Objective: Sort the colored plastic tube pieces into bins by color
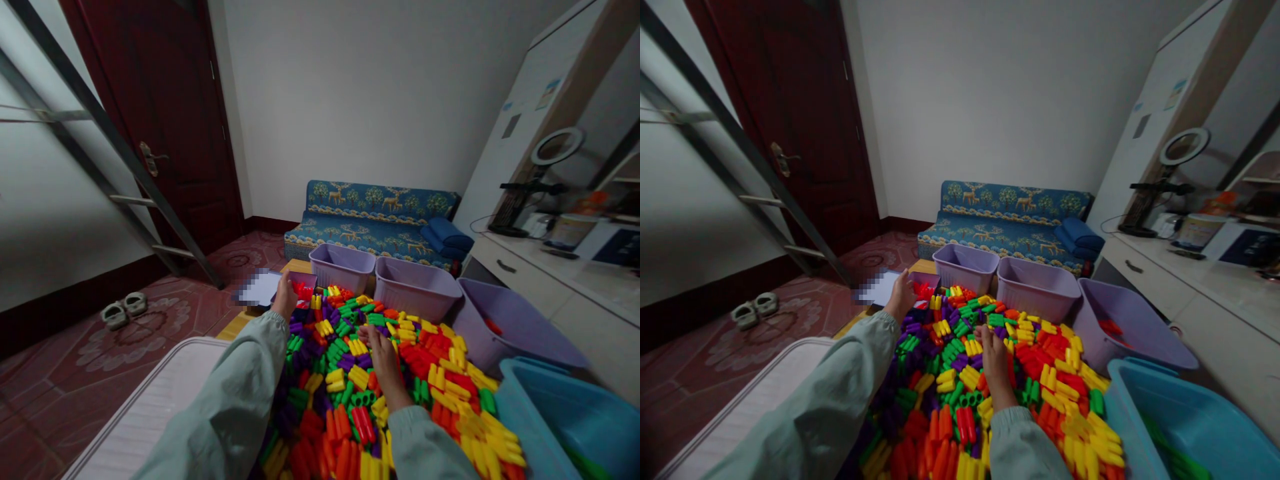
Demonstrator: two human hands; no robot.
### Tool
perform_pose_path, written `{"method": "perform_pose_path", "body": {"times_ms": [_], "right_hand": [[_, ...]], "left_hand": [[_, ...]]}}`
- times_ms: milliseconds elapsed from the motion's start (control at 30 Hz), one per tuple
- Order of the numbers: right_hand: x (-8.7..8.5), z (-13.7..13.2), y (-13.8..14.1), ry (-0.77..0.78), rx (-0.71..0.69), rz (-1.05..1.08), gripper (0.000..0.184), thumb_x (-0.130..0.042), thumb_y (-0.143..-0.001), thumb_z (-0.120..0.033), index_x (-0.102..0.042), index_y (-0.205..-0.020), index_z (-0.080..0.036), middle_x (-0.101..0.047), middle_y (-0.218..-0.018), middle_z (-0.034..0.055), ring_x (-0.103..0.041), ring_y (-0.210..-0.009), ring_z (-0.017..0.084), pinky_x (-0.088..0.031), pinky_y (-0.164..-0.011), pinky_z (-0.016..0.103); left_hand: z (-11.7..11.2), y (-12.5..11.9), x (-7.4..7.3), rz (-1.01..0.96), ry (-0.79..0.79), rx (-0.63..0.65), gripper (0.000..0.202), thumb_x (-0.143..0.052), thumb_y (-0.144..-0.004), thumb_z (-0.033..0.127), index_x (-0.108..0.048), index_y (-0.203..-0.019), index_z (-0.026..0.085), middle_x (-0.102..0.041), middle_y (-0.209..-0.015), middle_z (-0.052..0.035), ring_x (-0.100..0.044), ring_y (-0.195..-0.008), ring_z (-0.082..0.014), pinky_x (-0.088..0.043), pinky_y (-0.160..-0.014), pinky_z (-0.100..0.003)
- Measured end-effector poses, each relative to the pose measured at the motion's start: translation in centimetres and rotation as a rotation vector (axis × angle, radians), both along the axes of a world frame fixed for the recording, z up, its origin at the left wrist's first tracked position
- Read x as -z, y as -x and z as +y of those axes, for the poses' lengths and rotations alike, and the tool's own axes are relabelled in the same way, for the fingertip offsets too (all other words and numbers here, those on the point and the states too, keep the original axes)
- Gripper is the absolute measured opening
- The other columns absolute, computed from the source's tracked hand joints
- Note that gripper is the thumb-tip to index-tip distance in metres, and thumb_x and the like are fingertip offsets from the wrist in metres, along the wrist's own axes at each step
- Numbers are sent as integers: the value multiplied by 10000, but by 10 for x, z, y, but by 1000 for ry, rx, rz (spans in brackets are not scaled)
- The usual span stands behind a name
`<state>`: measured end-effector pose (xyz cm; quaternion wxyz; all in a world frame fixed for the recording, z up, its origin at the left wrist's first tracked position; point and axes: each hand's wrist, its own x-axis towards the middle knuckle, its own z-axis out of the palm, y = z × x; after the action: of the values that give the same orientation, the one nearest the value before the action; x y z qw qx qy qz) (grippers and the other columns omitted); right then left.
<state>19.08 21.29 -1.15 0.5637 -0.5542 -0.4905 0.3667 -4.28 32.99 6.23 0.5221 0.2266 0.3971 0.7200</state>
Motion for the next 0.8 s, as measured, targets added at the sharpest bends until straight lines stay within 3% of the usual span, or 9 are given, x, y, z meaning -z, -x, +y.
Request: {"method": "perform_pose_path", "body": {"times_ms": [133,233,267,333,433,533,600,667,800], "right_hand": [[1,0,-1,-5,-6,8,537,-424,-805,-662,-705,-870,-209,-711,-908,118,-669,-866,237,-519,-833,364],[3,1,-1,-5,-12,4,538,-421,-802,-666,-700,-853,-209,-714,-885,111,-673,-847,236,-522,-817,359],[3,1,-1,-8,-11,-1,539,-416,-805,-665,-697,-853,-208,-715,-878,111,-675,-846,238,-523,-809,356],[2,1,0,-21,-9,-5,534,-411,-813,-655,-692,-853,-204,-716,-867,112,-676,-847,241,-524,-795,353],[1,1,0,-33,-14,-25,486,-411,-829,-614,-687,-833,-213,-716,-845,99,-673,-829,234,-522,-782,351],[0,1,-1,-64,-4,-174,370,-448,-836,-514,-680,-828,-226,-707,-851,71,-656,-823,216,-511,-773,337],[1,1,-1,-91,18,-334,257,-505,-810,-406,-681,-842,-222,-695,-877,62,-642,-836,210,-500,-780,327],[1,-1,1,-108,32,-526,202,-550,-768,-303,-689,-881,-211,-685,-925,74,-627,-886,217,-481,-818,326],[0,-7,8,-60,53,-894,323,-594,-721,-209,-688,-1030,-189,-669,-1043,121,-565,-1053,279,-423,-920,373]], "left_hand": [[-18,-16,7,37,23,80,349,-551,-827,393,-574,-1107,187,-612,-1110,-112,-577,-1048,-204,-446,-883,-324],[-42,-34,18,246,-50,219,299,-664,-731,299,-656,-999,168,-665,-982,-109,-608,-973,-230,-454,-870,-339],[-51,-39,22,422,-73,261,247,-688,-700,263,-678,-931,176,-674,-934,-96,-606,-970,-245,-455,-873,-350],[-68,-46,30,557,-71,262,188,-733,-605,141,-696,-778,202,-672,-880,-86,-559,-1054,-290,-428,-923,-374],[-87,-52,38,916,-46,198,244,-723,-562,53,-683,-723,232,-640,-1007,-98,-435,-1207,-326,-374,-988,-385],[-94,-58,44,1246,-19,195,204,-701,-595,59,-659,-728,208,-572,-1147,-138,-399,-1222,-362,-343,-1005,-440],[-94,-64,48,1279,6,204,153,-668,-643,80,-644,-739,197,-545,-1159,-154,-426,-1194,-371,-338,-996,-468],[-92,-69,52,1190,43,204,98,-638,-688,104,-629,-728,193,-550,-1088,-155,-463,-1166,-368,-339,-990,-481],[-91,-73,59,1034,67,203,88,-617,-714,114,-600,-669,187,-567,-868,-133,-503,-1145,-363,-361,-974,-482]]}}
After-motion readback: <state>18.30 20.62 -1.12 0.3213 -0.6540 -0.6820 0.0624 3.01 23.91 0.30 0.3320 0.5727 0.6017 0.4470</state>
